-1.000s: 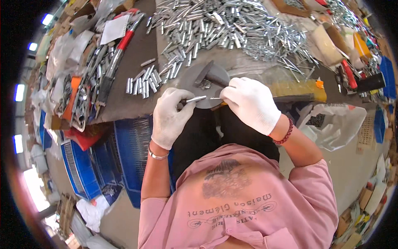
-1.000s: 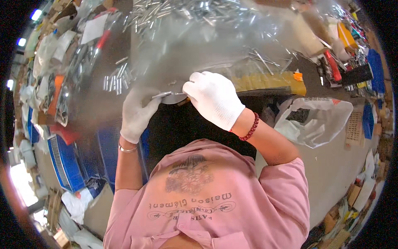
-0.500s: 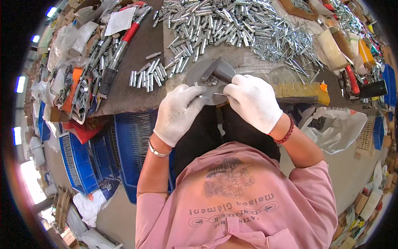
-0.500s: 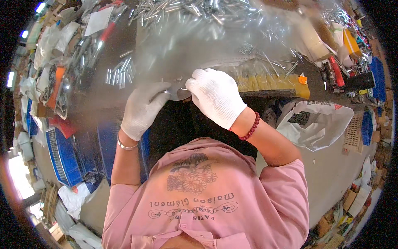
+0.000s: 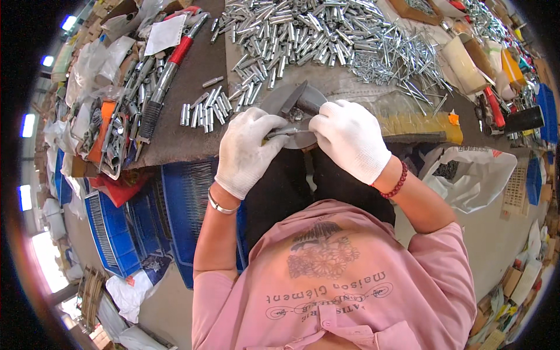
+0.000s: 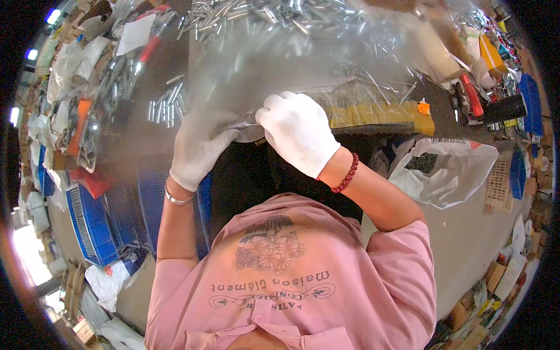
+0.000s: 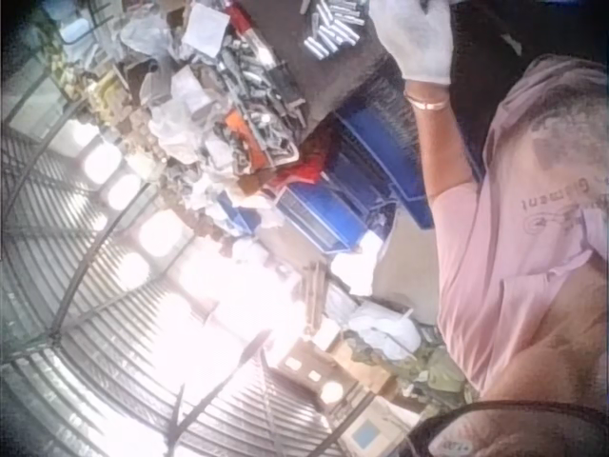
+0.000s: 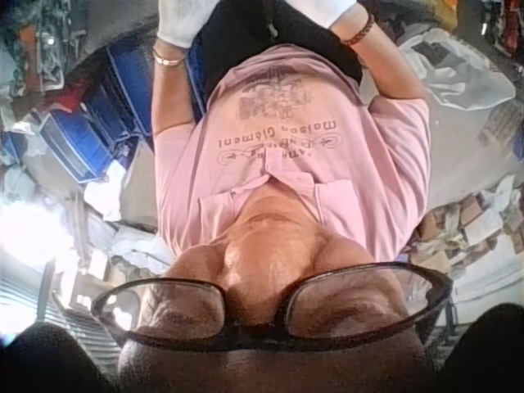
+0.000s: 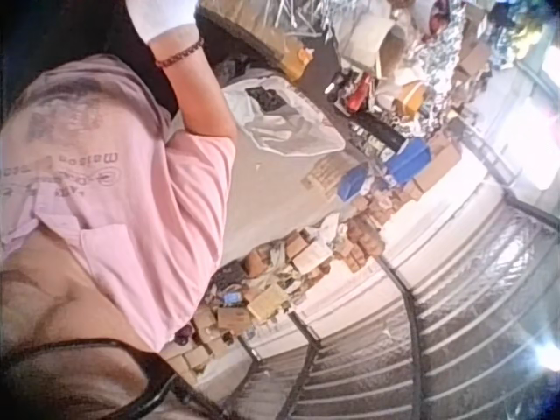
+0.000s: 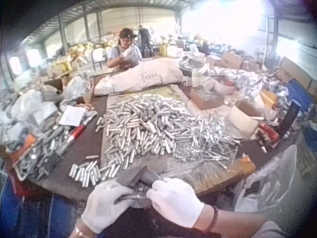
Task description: Assembling small metal hardware components by inserting pins and securing them using a hammer and a metal base plate.
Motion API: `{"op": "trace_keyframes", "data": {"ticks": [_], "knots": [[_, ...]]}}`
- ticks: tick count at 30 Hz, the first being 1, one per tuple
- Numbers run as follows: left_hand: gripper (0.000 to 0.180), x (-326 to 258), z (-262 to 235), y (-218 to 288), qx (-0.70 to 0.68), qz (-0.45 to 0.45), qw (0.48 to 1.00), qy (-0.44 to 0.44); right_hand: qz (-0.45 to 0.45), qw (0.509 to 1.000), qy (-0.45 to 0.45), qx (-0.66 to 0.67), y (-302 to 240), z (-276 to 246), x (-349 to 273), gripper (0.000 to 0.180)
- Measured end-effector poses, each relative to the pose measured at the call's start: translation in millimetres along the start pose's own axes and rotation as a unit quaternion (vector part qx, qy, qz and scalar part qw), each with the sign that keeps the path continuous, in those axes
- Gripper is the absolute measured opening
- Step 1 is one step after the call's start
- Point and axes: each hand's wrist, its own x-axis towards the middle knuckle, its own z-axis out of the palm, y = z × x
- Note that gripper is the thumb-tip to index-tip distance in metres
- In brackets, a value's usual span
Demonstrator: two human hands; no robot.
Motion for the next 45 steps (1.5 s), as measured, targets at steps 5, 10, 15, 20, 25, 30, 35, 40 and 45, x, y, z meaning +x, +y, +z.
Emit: {"op": "trace_keyframes", "data": {"ticks": [5, 10, 15, 20, 25, 30, 35, 40, 45], "knots": [[0.015, -1, 6, -5, 0.017, 0.009, 1.0, 0.011, 0.006, 1.0, 0.005, -0.001, 1, 2, 1, 0.007], [0.009, -9, 5, -11, 0.035, 0.024, 0.999, 0.002, -0.002, 1.0, -0.013, 0.018, 1, 2, 3, 0.006], [0.012, -15, 8, -10, 0.007, -0.002, 1.0, 0.015, -0.008, 0.999, -0.015, 0.042, 3, 6, 2, 0.006], [0.015, -14, 14, -13, -0.065, 0.017, 0.997, 0.037, -0.015, 0.998, -0.008, 0.065, 4, 16, 3, 0.006], [0.012, -20, 9, -7, -0.037, -0.013, 0.999, 0.028, 0.026, 0.995, 0.05, 0.079, 8, -3, -10, 0.008], [0.016, -19, 9, 0, -0.033, -0.001, 0.998, 0.044, 0.246, 0.963, 0.08, -0.08, 97, -40, -42, 0.005], [0.019, -17, 12, -4, -0.046, -0.006, 0.998, 0.042, 0.269, 0.954, 0.071, -0.112, 134, -35, -44, 0.008], [0.017, -19, 12, -4, -0.038, 0.004, 0.998, 0.047, 0.308, 0.941, 0.007, -0.139, 135, -27, -32, 0.012], [0.013, -19, 11, -9, -0.033, 0.014, 0.999, 0.037, 0.306, 0.949, 0.008, -0.082, 150, -24, -33, 0.01]]}}
